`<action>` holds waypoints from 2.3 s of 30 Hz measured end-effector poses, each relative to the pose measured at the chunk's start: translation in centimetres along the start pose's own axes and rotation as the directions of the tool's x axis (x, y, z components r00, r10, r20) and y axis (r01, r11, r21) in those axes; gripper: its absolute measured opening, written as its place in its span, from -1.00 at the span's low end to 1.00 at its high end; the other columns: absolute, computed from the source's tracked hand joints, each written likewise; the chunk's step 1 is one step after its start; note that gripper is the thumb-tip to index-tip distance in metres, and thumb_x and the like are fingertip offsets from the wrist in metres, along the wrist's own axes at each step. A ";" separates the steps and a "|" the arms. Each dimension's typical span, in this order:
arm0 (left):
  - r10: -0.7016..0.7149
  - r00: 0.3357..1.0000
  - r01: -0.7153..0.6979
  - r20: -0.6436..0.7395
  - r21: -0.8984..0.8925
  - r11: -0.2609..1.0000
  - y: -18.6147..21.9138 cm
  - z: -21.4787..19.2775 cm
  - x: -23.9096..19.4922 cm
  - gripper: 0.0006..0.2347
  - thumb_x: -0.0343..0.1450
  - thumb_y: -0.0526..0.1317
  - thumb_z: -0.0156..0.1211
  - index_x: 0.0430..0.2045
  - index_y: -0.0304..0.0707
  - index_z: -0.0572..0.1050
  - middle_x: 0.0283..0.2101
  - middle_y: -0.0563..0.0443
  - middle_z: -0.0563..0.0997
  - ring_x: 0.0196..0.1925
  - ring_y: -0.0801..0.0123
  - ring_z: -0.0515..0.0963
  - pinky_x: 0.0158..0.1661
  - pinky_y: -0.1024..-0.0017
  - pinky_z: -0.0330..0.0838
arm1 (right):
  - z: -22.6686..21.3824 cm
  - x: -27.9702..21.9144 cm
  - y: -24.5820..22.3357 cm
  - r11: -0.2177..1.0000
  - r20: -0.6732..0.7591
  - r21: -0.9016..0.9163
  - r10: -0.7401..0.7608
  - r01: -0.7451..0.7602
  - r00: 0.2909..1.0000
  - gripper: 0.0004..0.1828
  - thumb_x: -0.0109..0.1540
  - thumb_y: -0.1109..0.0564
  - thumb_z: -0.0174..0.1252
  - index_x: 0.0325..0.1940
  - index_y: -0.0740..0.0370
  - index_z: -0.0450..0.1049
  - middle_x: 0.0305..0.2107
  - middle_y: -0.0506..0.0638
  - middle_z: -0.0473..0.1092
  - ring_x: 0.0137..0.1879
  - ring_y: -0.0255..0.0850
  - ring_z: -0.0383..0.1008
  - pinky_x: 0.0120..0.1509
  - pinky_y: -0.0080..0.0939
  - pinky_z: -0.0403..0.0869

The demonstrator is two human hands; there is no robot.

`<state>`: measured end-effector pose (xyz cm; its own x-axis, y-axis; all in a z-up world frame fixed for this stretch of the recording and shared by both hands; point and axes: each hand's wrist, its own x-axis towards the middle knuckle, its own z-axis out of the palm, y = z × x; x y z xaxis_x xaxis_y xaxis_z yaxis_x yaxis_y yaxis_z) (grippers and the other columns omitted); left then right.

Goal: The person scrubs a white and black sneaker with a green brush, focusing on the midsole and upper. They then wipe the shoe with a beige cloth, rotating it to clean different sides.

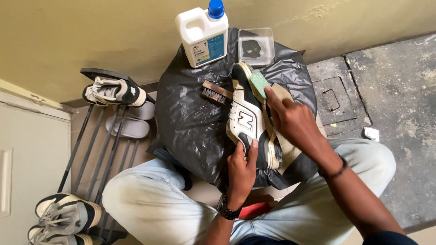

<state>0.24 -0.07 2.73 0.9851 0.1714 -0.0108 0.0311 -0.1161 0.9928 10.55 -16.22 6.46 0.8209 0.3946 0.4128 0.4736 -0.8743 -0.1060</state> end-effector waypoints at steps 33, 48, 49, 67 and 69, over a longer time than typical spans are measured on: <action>0.054 0.999 -0.053 -0.009 0.074 0.996 -1.5 0.6 0.0 -0.72 0.55 -0.10 0.07 -0.51 -0.28 0.33 -0.67 0.05 0.36 -0.66 0.45 0.14 -0.60 0.34 0.14 | -0.5 -1.0 0.1 0.998 0.032 0.056 -0.005 0.003 0.999 -0.52 0.35 0.39 0.13 0.38 0.33 0.42 -0.75 -0.08 0.25 -0.70 -0.29 0.06 -0.64 -0.30 0.02; 0.068 0.998 -0.067 -0.011 0.074 0.995 -1.4 0.6 0.0 -0.74 0.56 -0.11 0.04 -0.48 -0.29 0.35 -0.66 0.08 0.34 -0.65 0.46 0.11 -0.60 0.35 0.12 | -0.8 -5.8 -0.1 0.996 0.145 0.075 0.038 -0.050 0.989 -0.48 0.36 0.24 0.15 0.43 0.27 0.32 -0.69 -0.09 0.28 -0.70 -0.26 0.12 -0.65 -0.22 0.16; 0.067 0.998 -0.067 -0.009 0.074 0.995 -1.4 0.6 0.0 -0.74 0.56 -0.11 0.04 -0.48 -0.29 0.35 -0.66 0.08 0.34 -0.65 0.46 0.11 -0.60 0.35 0.12 | -1.0 -6.1 -0.1 0.996 0.145 0.075 0.041 -0.052 0.989 -0.48 0.36 0.24 0.15 0.43 0.27 0.32 -0.69 -0.09 0.28 -0.70 -0.26 0.12 -0.65 -0.22 0.16; -0.025 0.998 0.023 -0.059 -0.030 0.999 -0.4 0.5 0.2 -0.68 0.54 -0.15 0.12 -0.60 -0.39 0.40 -0.70 -0.36 0.43 -0.50 0.58 0.35 -0.53 0.43 0.39 | -8.0 -9.5 -5.6 0.976 0.290 -0.049 0.215 -0.210 0.933 -0.65 0.23 0.07 0.13 0.10 -0.01 0.58 -0.71 0.03 0.49 -0.69 0.02 0.51 -0.57 0.04 0.50; -0.024 0.998 0.022 -0.054 -0.037 0.999 -0.5 0.5 0.3 -0.67 0.55 -0.15 0.10 -0.61 -0.38 0.40 -0.71 -0.31 0.46 -0.52 0.58 0.34 -0.54 0.42 0.40 | -7.2 -10.2 -6.0 0.970 0.230 -0.127 0.231 -0.206 0.946 -0.65 0.27 0.05 0.10 0.13 -0.02 0.56 -0.72 -0.01 0.43 -0.67 -0.02 0.48 -0.57 0.01 0.49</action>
<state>0.60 -0.43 2.21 0.9735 0.2270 -0.0278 0.0463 -0.0765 0.9960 -3.00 -17.01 9.38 0.9587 0.2362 0.1582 0.2499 -0.9655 -0.0731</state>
